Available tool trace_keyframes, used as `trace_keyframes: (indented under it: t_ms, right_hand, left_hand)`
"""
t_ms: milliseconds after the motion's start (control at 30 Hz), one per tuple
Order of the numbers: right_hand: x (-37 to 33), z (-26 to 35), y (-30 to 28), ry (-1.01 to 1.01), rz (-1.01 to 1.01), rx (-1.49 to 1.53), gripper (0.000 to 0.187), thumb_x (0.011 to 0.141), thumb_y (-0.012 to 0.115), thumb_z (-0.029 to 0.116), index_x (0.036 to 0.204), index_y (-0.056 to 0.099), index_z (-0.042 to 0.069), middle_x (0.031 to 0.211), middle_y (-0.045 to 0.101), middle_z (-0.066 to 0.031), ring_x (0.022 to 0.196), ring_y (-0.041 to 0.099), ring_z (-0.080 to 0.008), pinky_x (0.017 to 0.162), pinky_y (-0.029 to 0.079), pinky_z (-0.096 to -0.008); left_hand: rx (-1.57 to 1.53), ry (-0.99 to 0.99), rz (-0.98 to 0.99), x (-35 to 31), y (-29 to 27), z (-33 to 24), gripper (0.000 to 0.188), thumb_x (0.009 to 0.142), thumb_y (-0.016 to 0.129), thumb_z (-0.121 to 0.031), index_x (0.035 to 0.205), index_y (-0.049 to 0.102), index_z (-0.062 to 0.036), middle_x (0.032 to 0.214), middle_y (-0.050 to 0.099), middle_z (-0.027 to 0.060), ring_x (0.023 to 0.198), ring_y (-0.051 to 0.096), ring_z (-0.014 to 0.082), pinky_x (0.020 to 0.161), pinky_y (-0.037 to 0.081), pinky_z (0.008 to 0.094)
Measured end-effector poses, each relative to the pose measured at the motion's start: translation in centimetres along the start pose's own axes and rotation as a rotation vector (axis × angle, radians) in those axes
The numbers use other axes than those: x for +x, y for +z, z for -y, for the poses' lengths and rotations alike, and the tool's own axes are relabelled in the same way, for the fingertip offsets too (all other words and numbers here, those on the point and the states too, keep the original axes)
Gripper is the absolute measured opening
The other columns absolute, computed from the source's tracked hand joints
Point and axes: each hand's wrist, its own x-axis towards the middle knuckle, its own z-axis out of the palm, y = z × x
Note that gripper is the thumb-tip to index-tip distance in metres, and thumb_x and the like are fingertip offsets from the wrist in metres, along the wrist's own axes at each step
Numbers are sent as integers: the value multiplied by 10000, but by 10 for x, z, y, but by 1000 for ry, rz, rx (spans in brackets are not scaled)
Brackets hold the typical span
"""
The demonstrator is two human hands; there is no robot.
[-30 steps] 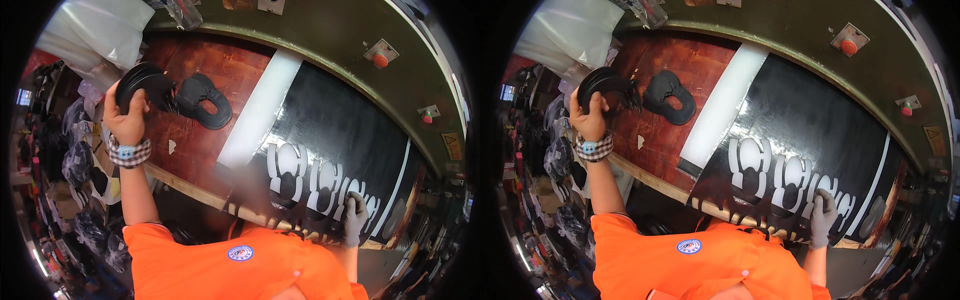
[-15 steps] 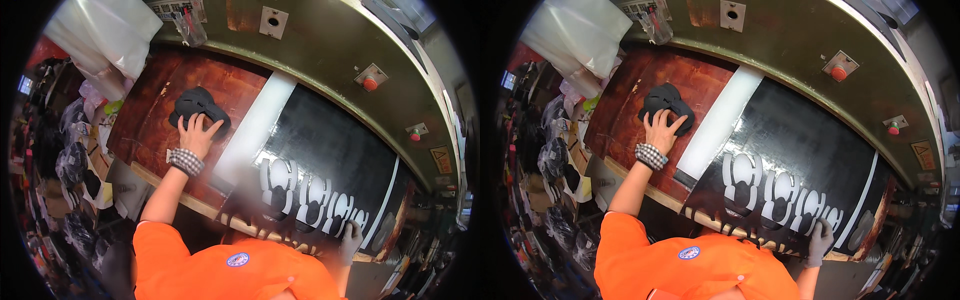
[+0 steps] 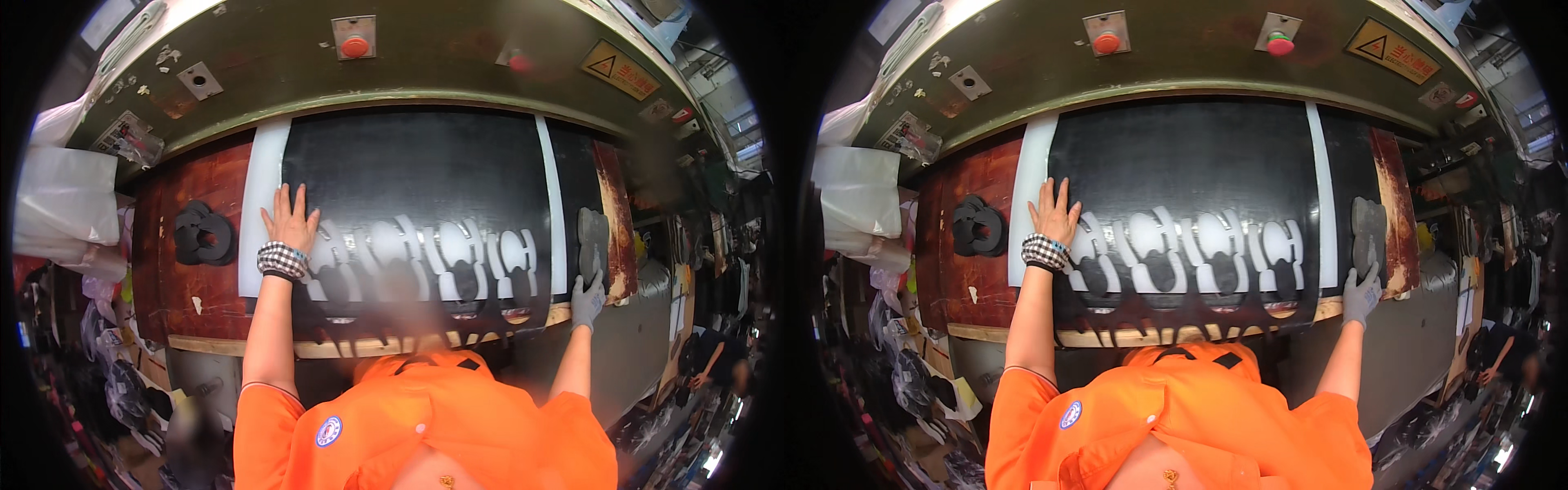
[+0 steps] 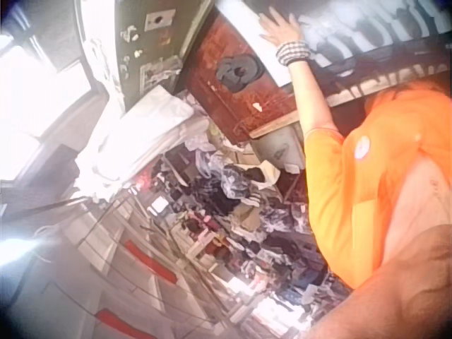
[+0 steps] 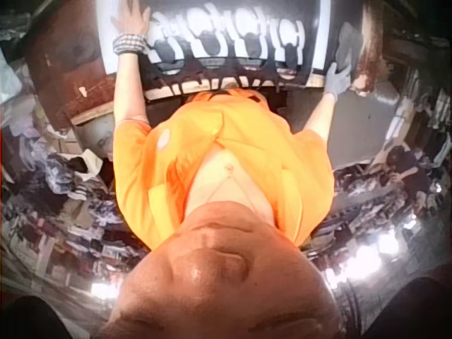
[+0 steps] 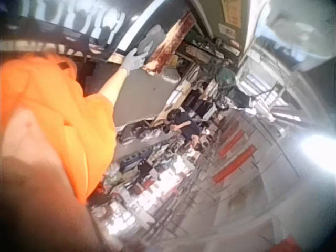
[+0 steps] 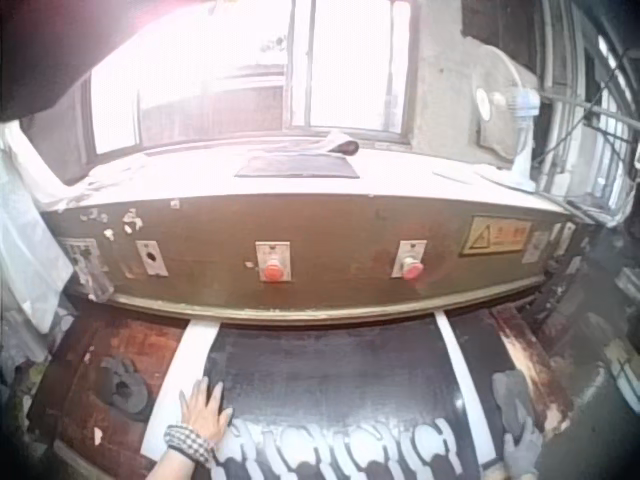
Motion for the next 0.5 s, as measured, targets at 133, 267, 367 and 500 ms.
trace_keyframes:
  t_ms: [133, 267, 367, 500]
  right_hand:
    - [36, -14, 2, -86, 49, 13, 819, 790, 784, 471, 1426, 498, 42, 1421, 465, -261, 1325, 426, -419, 1119, 345, -484]
    - [70, -12, 16, -356, 32, 110, 879, 715, 838, 426, 1437, 488, 67, 1437, 432, -263, 1365, 372, -408, 1133, 326, -485]
    - [81, -17, 23, -278, 89, 215, 884, 682, 854, 337, 1441, 484, 74, 1403, 487, -244, 1324, 437, -398, 1118, 349, -473]
    - [82, 1, 5, -164, 167, 540, 832, 724, 842, 211, 1426, 467, -30, 1371, 551, -214, 1261, 535, -329, 1083, 409, -399]
  left_hand:
    - [30, -4, 14, -21, 3, -4, 648, 982, 539, -376, 1548, 352, -121, 1609, 253, 219, 1505, 212, 370, 1193, 130, 623]
    - [41, -16, 44, -82, 0, -18, 669, 953, 585, -332, 1536, 358, -95, 1583, 269, 256, 1483, 232, 412, 1193, 145, 616]
    - [6, -38, 2, -106, 0, -28, 683, 927, 625, -297, 1522, 372, -75, 1560, 286, 269, 1456, 255, 442, 1190, 174, 605]
    - [15, -25, -66, -108, -1, -34, 670, 908, 637, -278, 1500, 404, -67, 1550, 301, 267, 1437, 282, 435, 1186, 193, 598]
